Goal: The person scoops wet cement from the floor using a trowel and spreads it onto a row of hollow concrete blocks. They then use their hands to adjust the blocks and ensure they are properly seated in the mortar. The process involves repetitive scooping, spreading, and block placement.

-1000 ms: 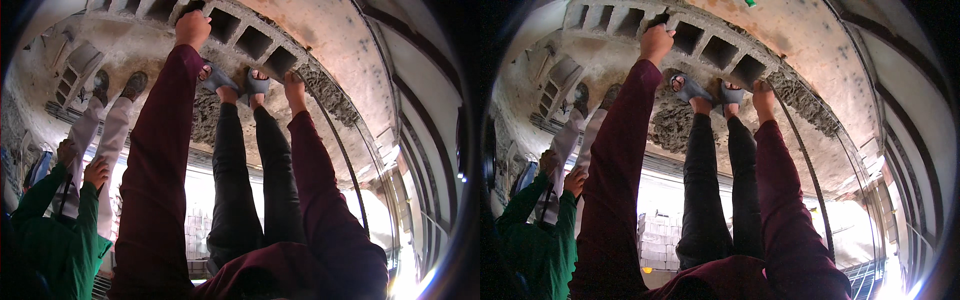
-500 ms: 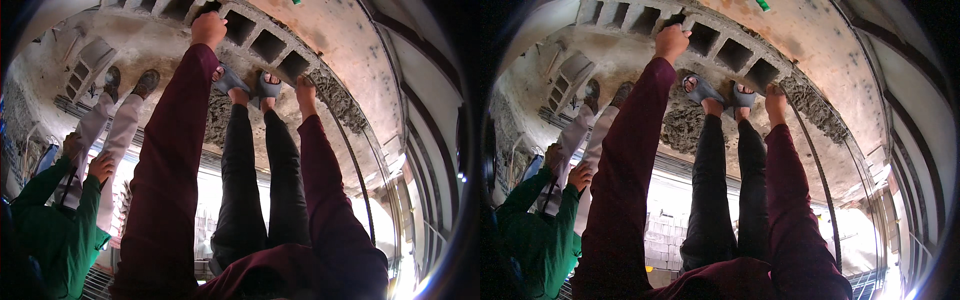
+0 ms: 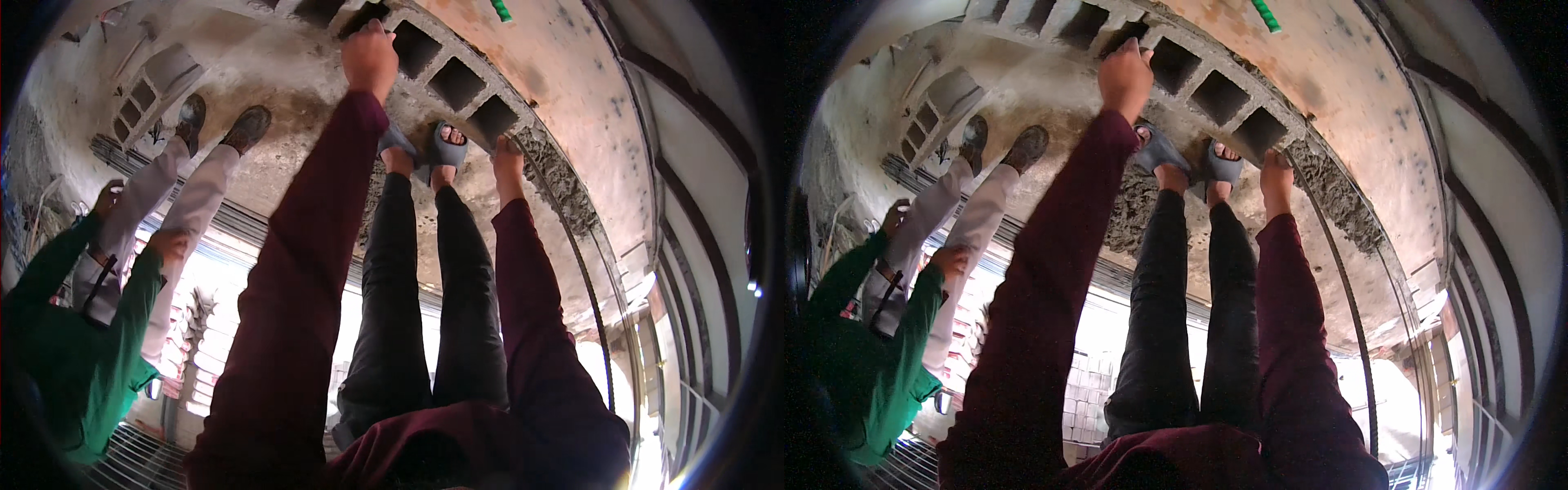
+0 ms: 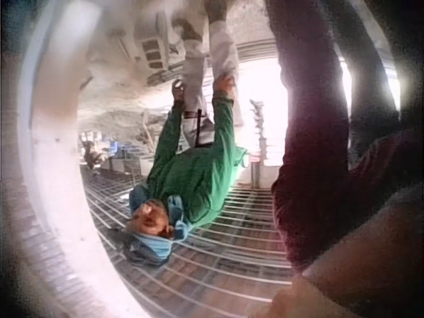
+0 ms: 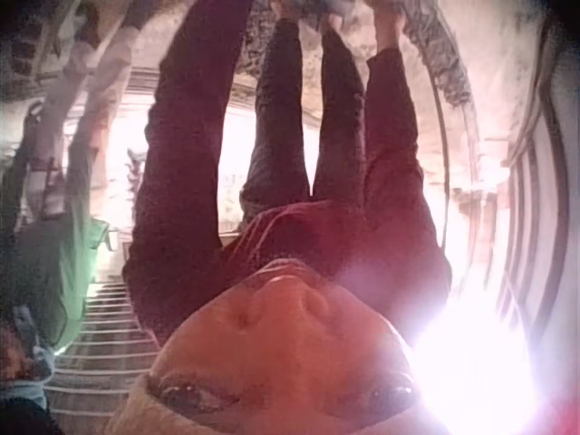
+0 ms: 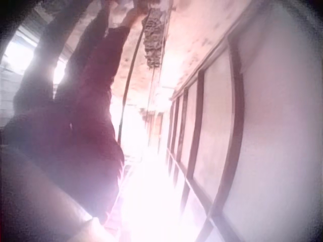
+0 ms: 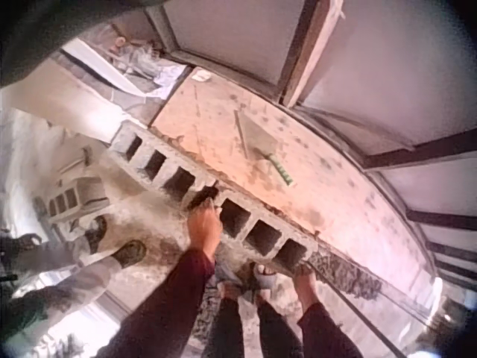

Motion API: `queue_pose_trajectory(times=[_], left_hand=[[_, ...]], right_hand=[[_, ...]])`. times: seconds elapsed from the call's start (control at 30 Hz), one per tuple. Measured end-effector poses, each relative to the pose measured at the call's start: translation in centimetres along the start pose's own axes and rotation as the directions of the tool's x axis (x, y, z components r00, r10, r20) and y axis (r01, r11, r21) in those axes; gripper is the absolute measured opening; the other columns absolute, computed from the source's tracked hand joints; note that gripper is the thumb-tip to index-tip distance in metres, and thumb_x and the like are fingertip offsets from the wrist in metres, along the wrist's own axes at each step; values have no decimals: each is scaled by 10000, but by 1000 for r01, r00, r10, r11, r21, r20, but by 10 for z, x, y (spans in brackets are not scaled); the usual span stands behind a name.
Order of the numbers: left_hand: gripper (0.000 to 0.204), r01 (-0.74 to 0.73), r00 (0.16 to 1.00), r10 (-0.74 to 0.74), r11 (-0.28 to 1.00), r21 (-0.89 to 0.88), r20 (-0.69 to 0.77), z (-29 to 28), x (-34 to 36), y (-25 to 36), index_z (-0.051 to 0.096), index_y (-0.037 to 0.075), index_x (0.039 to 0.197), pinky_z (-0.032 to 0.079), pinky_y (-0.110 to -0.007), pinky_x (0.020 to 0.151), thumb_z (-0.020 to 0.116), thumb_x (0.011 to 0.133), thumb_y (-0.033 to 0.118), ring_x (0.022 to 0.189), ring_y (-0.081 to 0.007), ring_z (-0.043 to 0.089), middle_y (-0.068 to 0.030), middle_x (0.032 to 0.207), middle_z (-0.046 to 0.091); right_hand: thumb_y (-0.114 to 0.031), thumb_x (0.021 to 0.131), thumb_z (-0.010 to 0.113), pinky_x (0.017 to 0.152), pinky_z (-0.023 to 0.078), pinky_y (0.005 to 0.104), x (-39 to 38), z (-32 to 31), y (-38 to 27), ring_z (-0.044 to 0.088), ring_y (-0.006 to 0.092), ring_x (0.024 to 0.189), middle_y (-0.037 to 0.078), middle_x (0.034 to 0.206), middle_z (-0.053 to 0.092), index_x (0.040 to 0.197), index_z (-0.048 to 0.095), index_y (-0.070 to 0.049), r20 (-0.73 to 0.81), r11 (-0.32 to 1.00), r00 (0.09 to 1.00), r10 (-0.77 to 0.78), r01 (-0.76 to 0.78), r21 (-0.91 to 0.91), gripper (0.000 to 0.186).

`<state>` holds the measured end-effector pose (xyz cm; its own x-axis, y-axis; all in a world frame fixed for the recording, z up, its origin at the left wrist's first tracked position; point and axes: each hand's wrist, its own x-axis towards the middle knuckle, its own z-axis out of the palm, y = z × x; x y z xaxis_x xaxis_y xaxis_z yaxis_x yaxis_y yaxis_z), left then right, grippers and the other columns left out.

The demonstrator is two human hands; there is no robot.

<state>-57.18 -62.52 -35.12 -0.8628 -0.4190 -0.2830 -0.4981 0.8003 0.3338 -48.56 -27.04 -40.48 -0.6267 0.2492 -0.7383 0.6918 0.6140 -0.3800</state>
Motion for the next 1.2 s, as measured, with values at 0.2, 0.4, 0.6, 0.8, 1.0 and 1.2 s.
queue_pose_trajectory(times=[0.2, 0.4, 0.6, 0.8, 1.0, 1.2], left_hand=[[507, 114, 972, -147, 978, -177, -183, 1, -135, 26, 454, -1, 1276, 340, -509, 955, 585, 832, 208, 1134, -387, 463, -200, 1167, 526], [493, 384, 922, -384, 895, -228, 48, 21, -230, 3, 481, -13, 1241, 413, -481, 883, 586, 817, 216, 1053, -403, 521, -207, 1085, 568], [568, 545, 794, -587, 572, -613, 159, 15, -177, 15, 507, -60, 1220, 433, -452, 929, 645, 811, 309, 1103, -417, 539, -282, 1154, 575], [687, 495, 730, -677, 433, -753, 90, 46, -119, -18, 440, -87, 1279, 416, -423, 979, 673, 782, 326, 1175, -415, 507, -307, 1215, 542], [628, 417, 759, -644, 364, -833, 98, 35, -79, -20, 503, -61, 1199, 472, -457, 875, 689, 756, 343, 1029, -416, 589, -286, 1077, 611], [581, 342, 839, -506, 206, -917, 199, 42, -60, -26, 580, -44, 1074, 499, -447, 784, 747, 717, 384, 921, -396, 630, -240, 943, 655]], right_hand=[[-374, 969, 486, 767, 509, 354, 14, -20, 19, 579, 214, 948, 100, 1091, 599, 1179, 565, -13, 125, 1000, 992, -4, 5, -14, 424], [-339, 969, 502, 867, 484, 390, -15, -5, -31, 545, 219, 1067, 72, 1213, 558, 1272, 522, -54, 179, 970, 977, 114, -148, 191, 416], [-276, 932, 563, 919, 479, 420, 47, -37, 62, 493, 257, 1186, 120, 1312, 503, 1334, 456, -35, 266, 982, 947, -179, 156, 106, 481], [-306, 970, 496, 956, 438, 459, 10, -21, 8, 459, 248, 1218, 83, 1354, 463, 1367, 419, -79, 258, 996, 964, -65, 79, -44, 464], [-348, 986, 456, 962, 426, 478, 2, -23, -14, 451, 244, 1213, 73, 1346, 460, 1351, 441, -98, 215, 914, 963, 165, -231, 335, 443], [-292, 992, 438, 987, 404, 490, 8, -31, -9, 447, 263, 1220, 73, 1380, 425, 1385, 404, -107, 199, 914, 966, 162, -223, 338, 435]])
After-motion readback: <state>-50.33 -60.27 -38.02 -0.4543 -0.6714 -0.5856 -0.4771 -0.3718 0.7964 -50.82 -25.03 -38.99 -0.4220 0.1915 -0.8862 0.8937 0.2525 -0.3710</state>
